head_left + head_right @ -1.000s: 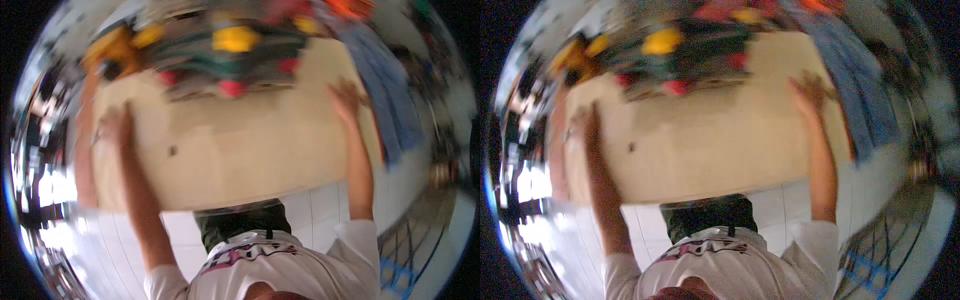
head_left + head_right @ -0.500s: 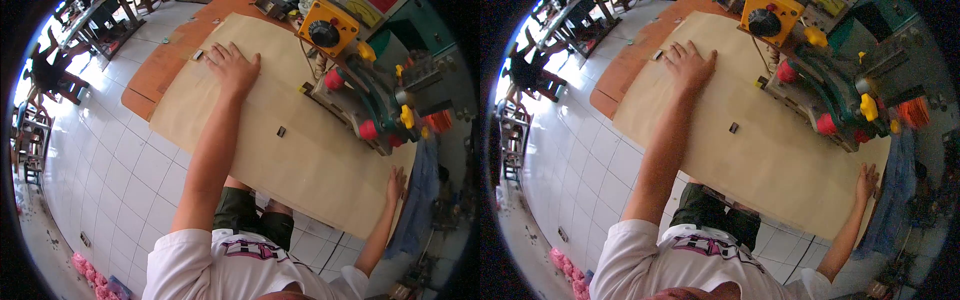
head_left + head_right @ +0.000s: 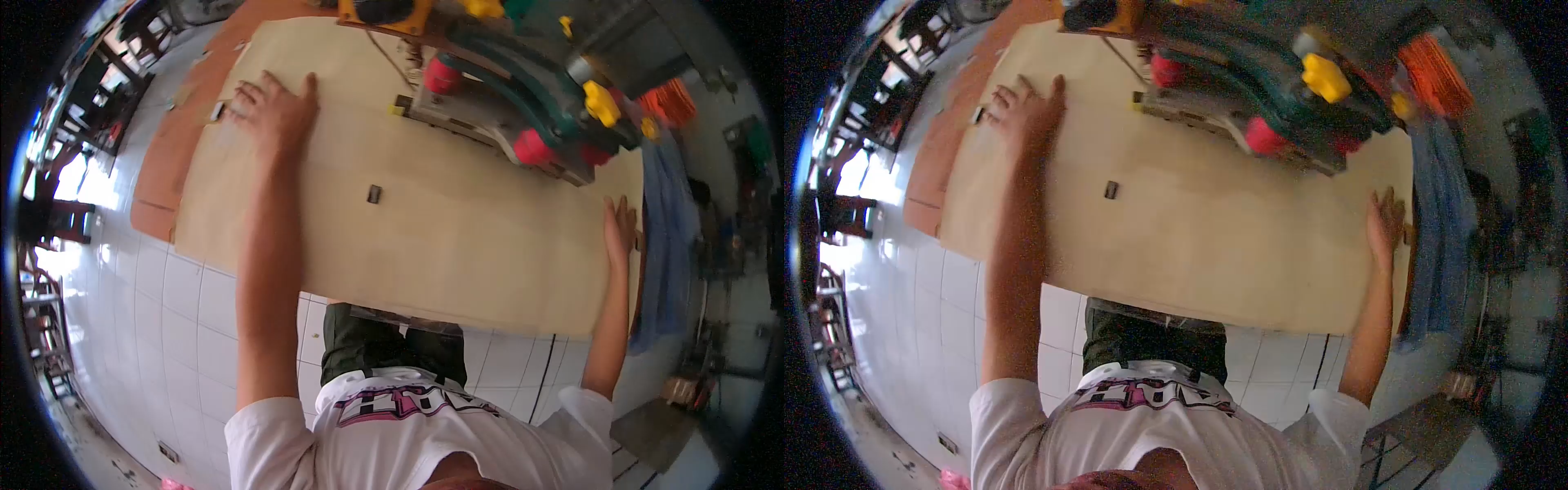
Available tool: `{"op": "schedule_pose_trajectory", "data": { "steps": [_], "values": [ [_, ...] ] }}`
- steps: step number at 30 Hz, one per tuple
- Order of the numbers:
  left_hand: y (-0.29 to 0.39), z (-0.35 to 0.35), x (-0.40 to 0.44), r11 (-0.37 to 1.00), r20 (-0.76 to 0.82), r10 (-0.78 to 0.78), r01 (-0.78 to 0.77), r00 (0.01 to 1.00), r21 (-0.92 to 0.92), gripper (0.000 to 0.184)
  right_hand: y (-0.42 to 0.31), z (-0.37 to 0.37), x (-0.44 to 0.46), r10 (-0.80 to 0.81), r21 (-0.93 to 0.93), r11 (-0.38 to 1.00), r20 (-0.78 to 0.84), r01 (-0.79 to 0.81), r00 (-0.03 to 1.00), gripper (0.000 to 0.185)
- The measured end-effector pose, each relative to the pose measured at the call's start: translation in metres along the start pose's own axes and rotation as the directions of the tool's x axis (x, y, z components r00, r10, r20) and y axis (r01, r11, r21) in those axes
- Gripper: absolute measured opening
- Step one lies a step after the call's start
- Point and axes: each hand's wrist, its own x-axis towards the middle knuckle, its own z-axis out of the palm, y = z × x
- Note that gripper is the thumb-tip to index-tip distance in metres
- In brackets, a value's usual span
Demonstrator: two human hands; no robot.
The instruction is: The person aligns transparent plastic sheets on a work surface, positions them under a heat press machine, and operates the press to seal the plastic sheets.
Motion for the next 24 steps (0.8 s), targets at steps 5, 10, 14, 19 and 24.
{"op": "schedule_pose_trajectory", "data": {
  "steps": [5,10,14,19,24],
  "values": [
    [0.002,0.001,0.005,0.998,0.083,-0.017,0.012,0.996,0.067,0.094,-0.005,-0.001,-0.002,0.054,-0.062,0.997,-0.033,-0.056,0.998,0.087],
    [0.0,0.009,0.01,0.996,0.072,-0.021,0.015,0.997,0.084,0.097,-0.005,-0.003,-0.003,0.056,-0.1,0.993,-0.029,-0.059,0.998,0.088],
    [0.001,0.008,0.01,0.993,0.071,-0.033,0.025,0.997,0.111,0.097,-0.01,-0.003,-0.005,0.078,-0.081,0.993,-0.061,-0.083,0.995,0.088],
    [-0.001,0.007,0.01,0.993,0.08,-0.018,0.008,0.997,0.118,0.097,-0.006,-0.001,-0.005,0.073,-0.07,0.995,-0.068,-0.078,0.995,0.088],
    [0.0,0.008,0.012,0.993,0.096,-0.033,0.021,0.995,0.117,0.096,-0.005,0.001,-0.003,0.074,-0.081,0.993,-0.07,-0.08,0.995,0.089]
  ]
}}
